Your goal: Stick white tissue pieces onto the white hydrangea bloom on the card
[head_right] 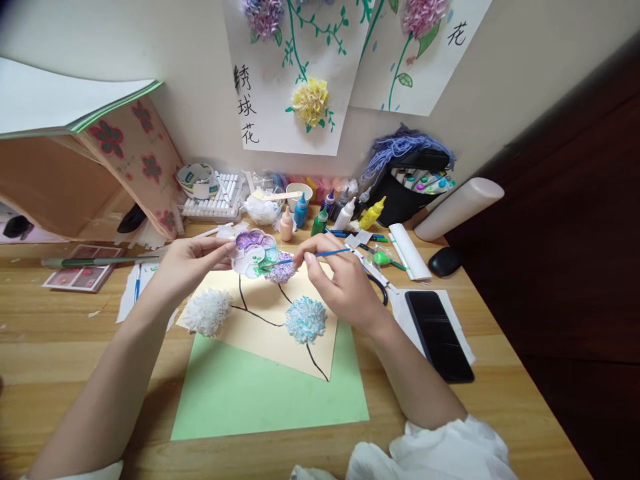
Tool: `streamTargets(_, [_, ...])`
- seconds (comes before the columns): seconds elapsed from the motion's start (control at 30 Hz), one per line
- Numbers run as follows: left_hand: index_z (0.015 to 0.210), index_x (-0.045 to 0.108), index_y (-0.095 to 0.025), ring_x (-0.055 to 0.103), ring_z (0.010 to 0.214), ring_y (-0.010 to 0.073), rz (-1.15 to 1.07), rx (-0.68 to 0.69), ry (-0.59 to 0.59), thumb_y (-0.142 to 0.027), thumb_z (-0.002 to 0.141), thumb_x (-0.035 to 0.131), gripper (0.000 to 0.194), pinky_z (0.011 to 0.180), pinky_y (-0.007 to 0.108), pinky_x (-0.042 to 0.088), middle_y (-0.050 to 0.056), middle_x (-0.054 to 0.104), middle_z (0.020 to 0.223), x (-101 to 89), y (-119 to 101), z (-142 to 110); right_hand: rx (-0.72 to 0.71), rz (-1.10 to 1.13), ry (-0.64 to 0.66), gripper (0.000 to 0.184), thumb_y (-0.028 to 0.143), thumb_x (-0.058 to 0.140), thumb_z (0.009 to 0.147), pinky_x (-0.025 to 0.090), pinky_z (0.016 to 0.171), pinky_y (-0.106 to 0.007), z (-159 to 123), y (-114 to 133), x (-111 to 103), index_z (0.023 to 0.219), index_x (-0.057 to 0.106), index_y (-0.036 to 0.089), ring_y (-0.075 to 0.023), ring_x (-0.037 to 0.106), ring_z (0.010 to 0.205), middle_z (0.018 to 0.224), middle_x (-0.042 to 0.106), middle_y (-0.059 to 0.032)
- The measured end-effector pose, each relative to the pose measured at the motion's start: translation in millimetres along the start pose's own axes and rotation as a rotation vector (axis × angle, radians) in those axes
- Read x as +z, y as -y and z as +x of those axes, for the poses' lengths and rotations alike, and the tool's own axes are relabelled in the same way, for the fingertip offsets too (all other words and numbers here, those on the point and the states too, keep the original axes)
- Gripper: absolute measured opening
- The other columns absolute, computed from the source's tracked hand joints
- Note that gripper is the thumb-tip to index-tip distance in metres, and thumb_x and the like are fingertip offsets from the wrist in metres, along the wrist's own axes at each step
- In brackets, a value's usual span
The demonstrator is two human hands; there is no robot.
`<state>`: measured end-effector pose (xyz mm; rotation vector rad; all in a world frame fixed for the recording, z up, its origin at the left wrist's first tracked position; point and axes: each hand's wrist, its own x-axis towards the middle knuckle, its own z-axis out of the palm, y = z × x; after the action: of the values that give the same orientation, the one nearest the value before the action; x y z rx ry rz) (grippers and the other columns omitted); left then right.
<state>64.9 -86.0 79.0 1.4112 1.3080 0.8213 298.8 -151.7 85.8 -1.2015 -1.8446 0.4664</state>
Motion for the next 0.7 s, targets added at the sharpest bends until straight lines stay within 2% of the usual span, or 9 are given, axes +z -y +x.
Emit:
streamTargets(0.1, [0.086,0.075,-0.013,0.068,0.071,0.0182,-0.030,-0.005,-0.063,-0.043,0.068,0.072,0.035,0.072,0.031,0.059,0.007,0.074,0.081,-6.6,-2,2,0.025,0.052,-0.042,0.018,0.024,0.042,0.094,0.045,0.078,-0.033,0,-3,2,0.092,0.059,0.022,-0.0192,0.059,0.089,0.090,0.062,-0.0038])
streamTargets(0.23, [0.086,0.075,-0.014,0.068,0.073,0.0182,-0.060,-0.012,-0.101,-0.046,0.065,0.074,0.038,0.074,0.030,0.058,0.007,0.074,0.082,-15.5,-3,4,0.050,0.087,-0.029,0.018,0.025,0.042,0.094,0.045,0.083,-0.034,2,-7,6,0.094,0.060,0.022,-0.0197,0.059,0.094,0.094,0.062,-0.0044])
streamTargets(0.53, [0.088,0.074,-0.015,0.068,0.075,0.0181,-0.063,-0.024,-0.083,-0.046,0.067,0.073,0.038,0.075,0.030,0.058,0.007,0.074,0.086,-20.0,-3,4,0.030,0.094,-0.045,0.017,0.024,0.042,0.095,0.045,0.083,-0.033,1,-9,4,0.095,0.060,0.022,-0.0188,0.058,0.096,0.096,0.062,-0.0035])
streamTargets(0.7, [0.086,0.074,-0.014,0.068,0.074,0.0176,-0.078,-0.018,-0.080,-0.047,0.066,0.074,0.038,0.075,0.030,0.058,0.007,0.074,0.082,-16.5,-5,2,0.029,0.066,0.012,0.018,0.023,0.041,0.095,0.045,0.083,-0.035,0,-8,4,0.095,0.059,0.022,-0.0198,0.058,0.095,0.095,0.062,-0.0045])
